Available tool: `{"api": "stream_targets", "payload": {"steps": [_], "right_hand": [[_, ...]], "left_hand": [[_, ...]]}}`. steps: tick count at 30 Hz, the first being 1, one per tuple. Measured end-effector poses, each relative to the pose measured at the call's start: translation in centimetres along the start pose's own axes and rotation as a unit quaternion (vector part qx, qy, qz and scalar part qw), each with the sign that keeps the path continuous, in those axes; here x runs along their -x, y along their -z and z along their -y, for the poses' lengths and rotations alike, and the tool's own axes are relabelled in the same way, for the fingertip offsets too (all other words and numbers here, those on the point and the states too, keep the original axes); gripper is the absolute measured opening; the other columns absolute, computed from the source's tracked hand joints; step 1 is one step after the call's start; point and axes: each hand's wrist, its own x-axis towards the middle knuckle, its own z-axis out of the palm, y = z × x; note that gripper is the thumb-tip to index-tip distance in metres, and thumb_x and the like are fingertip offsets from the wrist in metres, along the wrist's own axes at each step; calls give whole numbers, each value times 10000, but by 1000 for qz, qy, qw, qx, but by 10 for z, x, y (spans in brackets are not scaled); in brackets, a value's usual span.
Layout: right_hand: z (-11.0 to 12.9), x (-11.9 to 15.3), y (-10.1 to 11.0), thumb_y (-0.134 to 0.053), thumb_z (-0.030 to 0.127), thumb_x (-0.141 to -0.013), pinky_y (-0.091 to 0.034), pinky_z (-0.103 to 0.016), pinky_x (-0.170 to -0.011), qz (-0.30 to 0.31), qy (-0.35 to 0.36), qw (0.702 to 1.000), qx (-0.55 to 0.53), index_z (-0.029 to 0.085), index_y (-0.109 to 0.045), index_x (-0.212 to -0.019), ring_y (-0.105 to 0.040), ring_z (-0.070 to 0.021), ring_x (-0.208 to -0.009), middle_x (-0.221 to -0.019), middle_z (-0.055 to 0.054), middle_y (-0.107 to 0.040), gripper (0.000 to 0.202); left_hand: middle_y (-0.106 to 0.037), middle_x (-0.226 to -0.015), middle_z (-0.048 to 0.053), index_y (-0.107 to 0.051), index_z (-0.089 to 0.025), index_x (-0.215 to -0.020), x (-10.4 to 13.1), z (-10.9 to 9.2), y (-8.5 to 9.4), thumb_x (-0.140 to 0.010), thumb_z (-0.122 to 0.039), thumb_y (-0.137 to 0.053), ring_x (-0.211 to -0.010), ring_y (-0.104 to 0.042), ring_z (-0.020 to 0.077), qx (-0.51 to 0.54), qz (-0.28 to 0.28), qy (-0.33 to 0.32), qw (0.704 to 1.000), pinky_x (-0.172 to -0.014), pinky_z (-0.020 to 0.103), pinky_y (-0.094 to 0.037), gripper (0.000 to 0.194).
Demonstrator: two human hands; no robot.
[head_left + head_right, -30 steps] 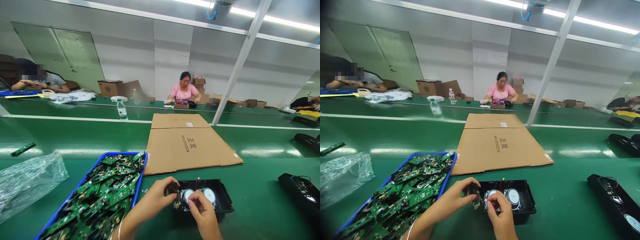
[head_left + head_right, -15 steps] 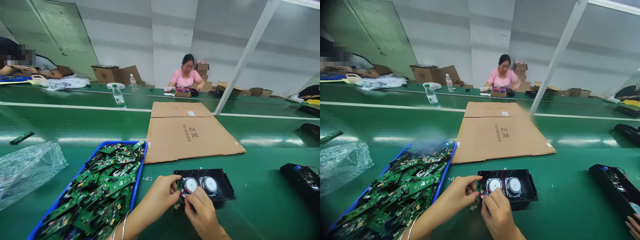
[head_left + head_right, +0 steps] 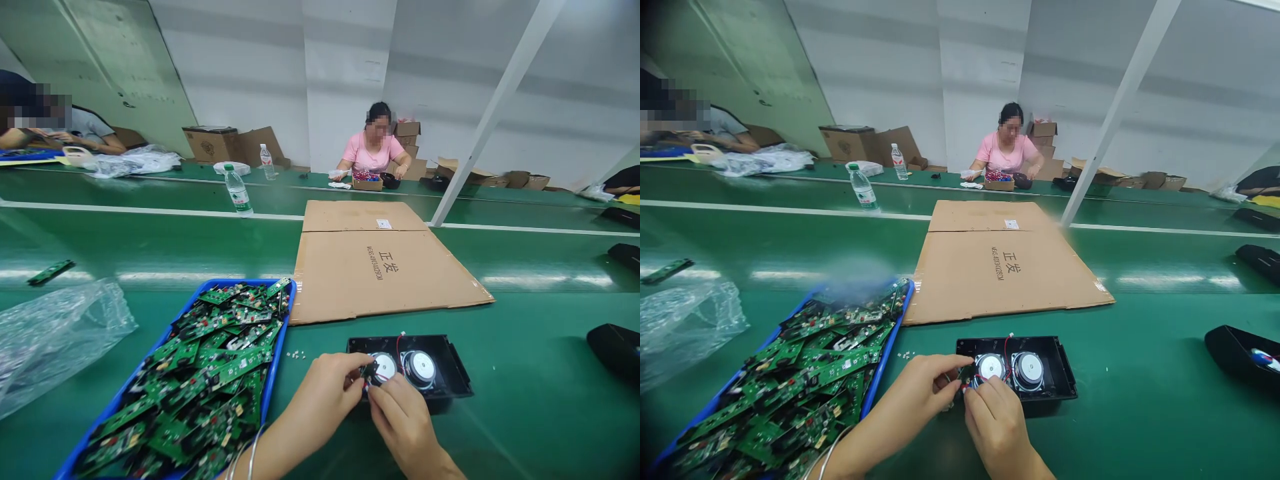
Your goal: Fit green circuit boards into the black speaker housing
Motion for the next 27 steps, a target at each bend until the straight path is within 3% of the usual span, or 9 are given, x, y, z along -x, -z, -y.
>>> {"api": "stream_targets", "payload": {"steps": [8,10,13,15,20,27], "right_hand": [[0,-1,1,-531,122,-1007,-569,-276,-545,-51,-76,991,-92,251,-642,-999,-639,-162,-618,-737,-11,-676,170],[-4,5,1,-600,187,-997,-585,-264,-570,-67,-115,985,-110,302,-645,-1106,-669,-157,-641,-785,-17,-714,165],[-7,12,1,-713,269,-957,-608,-250,-620,-61,-182,971,-145,386,-589,-1300,-717,-167,-720,-921,-40,-760,383],[-8,12,0,-691,351,-981,-634,-265,-661,-50,-220,957,-182,367,-552,-1361,-739,-194,-790,-1005,-52,-761,405],[-7,-1,4,-587,368,-1038,-613,-245,-718,14,-195,957,-215,265,-658,-1079,-722,-169,-804,-921,1,-739,132],[-8,-6,11,-604,301,-1008,-542,-209,-653,22,-190,958,-216,242,-637,-936,-656,-138,-713,-819,32,-685,99]], "left_hand": [[-788,-1029,69,-727,-325,-1299,5,3,-2,-980,-184,-493,-916,-710,265,-55,18,-104,993,-804,334,-510,420],[-782,-993,75,-724,-319,-1285,5,7,-5,-992,-177,-473,-880,-715,264,-105,15,-144,984,-753,325,-513,412],[-775,-900,60,-715,-303,-1264,7,8,-6,-973,-128,-473,-773,-710,247,-182,-6,-205,962,-664,308,-498,416],[-770,-859,44,-700,-274,-1269,8,7,-5,-968,-99,-461,-737,-706,233,-201,-29,-251,946,-642,295,-493,422],[-768,-836,30,-701,-211,-1229,10,7,-6,-953,-53,-453,-706,-706,215,-199,-65,-298,931,-618,284,-488,403],[-750,-845,15,-683,-261,-1285,10,8,-7,-966,-64,-493,-742,-704,209,-162,-35,-266,950,-658,269,-475,421]]}}
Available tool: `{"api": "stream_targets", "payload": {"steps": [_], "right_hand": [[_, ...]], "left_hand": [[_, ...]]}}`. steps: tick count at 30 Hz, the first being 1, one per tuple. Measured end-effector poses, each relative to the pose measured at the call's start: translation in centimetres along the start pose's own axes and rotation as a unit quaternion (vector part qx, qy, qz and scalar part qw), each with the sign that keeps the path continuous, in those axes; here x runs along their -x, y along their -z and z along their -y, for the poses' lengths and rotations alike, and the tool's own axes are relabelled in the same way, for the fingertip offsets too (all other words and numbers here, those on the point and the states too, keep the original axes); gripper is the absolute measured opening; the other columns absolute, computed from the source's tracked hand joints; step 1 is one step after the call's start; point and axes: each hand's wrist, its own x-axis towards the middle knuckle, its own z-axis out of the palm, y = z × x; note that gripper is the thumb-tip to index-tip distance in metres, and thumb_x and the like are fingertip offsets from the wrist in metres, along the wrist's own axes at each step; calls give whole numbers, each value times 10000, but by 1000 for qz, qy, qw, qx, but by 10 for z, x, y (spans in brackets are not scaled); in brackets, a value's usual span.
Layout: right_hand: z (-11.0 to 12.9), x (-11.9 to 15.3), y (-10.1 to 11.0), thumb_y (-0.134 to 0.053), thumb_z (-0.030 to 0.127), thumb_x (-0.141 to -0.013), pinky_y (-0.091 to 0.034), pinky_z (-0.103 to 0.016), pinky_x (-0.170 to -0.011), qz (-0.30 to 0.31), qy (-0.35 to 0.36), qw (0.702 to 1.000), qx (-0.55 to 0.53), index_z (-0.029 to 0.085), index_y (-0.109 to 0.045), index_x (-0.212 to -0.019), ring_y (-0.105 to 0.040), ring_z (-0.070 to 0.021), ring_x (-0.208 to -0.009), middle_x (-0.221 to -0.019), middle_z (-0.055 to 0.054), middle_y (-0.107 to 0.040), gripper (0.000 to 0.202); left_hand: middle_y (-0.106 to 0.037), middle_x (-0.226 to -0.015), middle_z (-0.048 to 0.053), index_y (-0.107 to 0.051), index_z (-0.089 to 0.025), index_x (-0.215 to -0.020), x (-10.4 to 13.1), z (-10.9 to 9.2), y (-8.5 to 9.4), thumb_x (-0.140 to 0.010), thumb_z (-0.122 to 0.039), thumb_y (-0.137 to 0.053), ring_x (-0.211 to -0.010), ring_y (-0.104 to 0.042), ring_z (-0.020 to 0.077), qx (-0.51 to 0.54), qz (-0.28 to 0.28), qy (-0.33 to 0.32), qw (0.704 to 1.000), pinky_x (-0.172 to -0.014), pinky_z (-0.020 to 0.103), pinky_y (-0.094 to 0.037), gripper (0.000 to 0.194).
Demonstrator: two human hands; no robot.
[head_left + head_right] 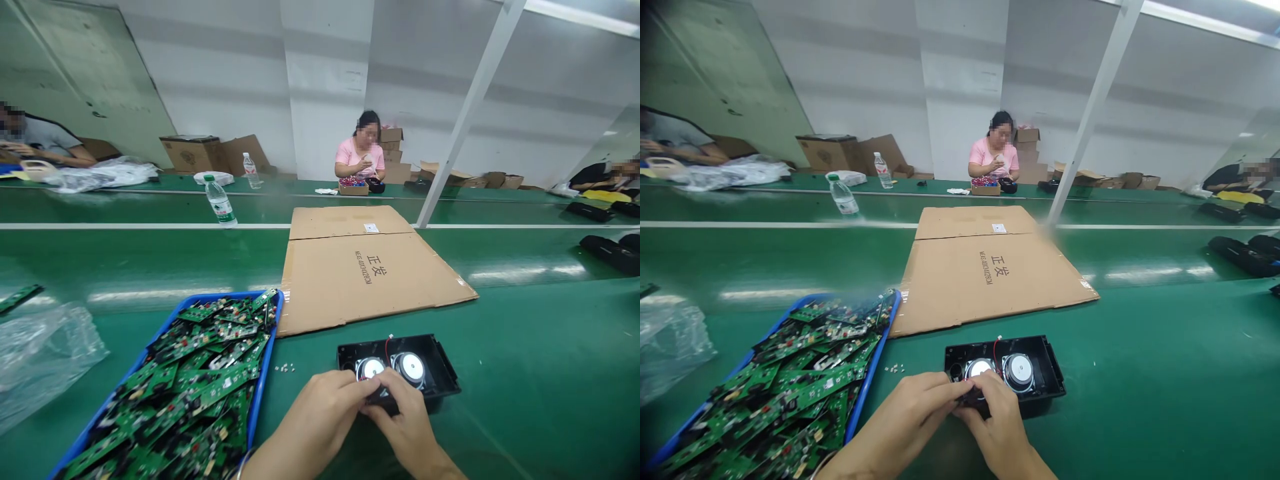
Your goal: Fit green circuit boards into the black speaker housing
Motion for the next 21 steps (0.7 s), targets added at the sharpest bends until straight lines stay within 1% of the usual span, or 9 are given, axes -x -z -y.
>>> {"api": "stream_targets", "payload": {"steps": [5,8,10,14,18,21], "right_hand": [[-3,0,-1,-599,262,-996,-525,-196,-646,-1,-5,1000,-5,242,-625,-916,-641,-132,-704,-802,37,-670,87],[-6,-1,-2,-597,285,-1001,-540,-205,-676,-1,-6,1000,6,238,-629,-941,-657,-143,-737,-835,22,-687,83],[-7,-2,-2,-593,313,-1009,-546,-211,-691,3,-1,1000,13,236,-627,-936,-665,-147,-751,-846,15,-695,112],[-4,-2,-3,-555,373,-1048,-518,-205,-623,-4,24,999,27,237,-605,-883,-631,-134,-676,-779,29,-660,220],[-1,-1,-6,-520,383,-1074,-501,-213,-578,-35,53,997,52,238,-598,-902,-611,-134,-638,-752,32,-640,238],[0,-1,-6,-507,361,-1082,-517,-221,-596,-34,66,995,62,238,-605,-945,-626,-140,-660,-771,26,-654,208]], "left_hand": [[-766,-909,17,-685,-305,-1297,0,3,-6,-982,-85,-482,-805,-711,219,39,6,34,999,-707,273,-472,434],[-772,-925,32,-697,-269,-1276,-3,5,-11,-968,-99,-480,-810,-712,223,57,9,71,996,-715,273,-486,413],[-779,-926,44,-716,-237,-1221,-6,5,-12,-954,-101,-472,-805,-715,226,56,17,90,994,-705,272,-492,386],[-787,-931,60,-745,-209,-1113,-8,2,-7,-953,-106,-456,-830,-729,244,36,44,92,994,-714,284,-503,347],[-785,-973,58,-753,-214,-1153,-5,-2,2,-972,-105,-477,-885,-735,237,63,54,104,991,-768,281,-513,347],[-786,-966,46,-759,-232,-1151,-3,-2,5,-988,-123,-486,-876,-735,223,76,60,105,990,-766,269,-512,336]]}}
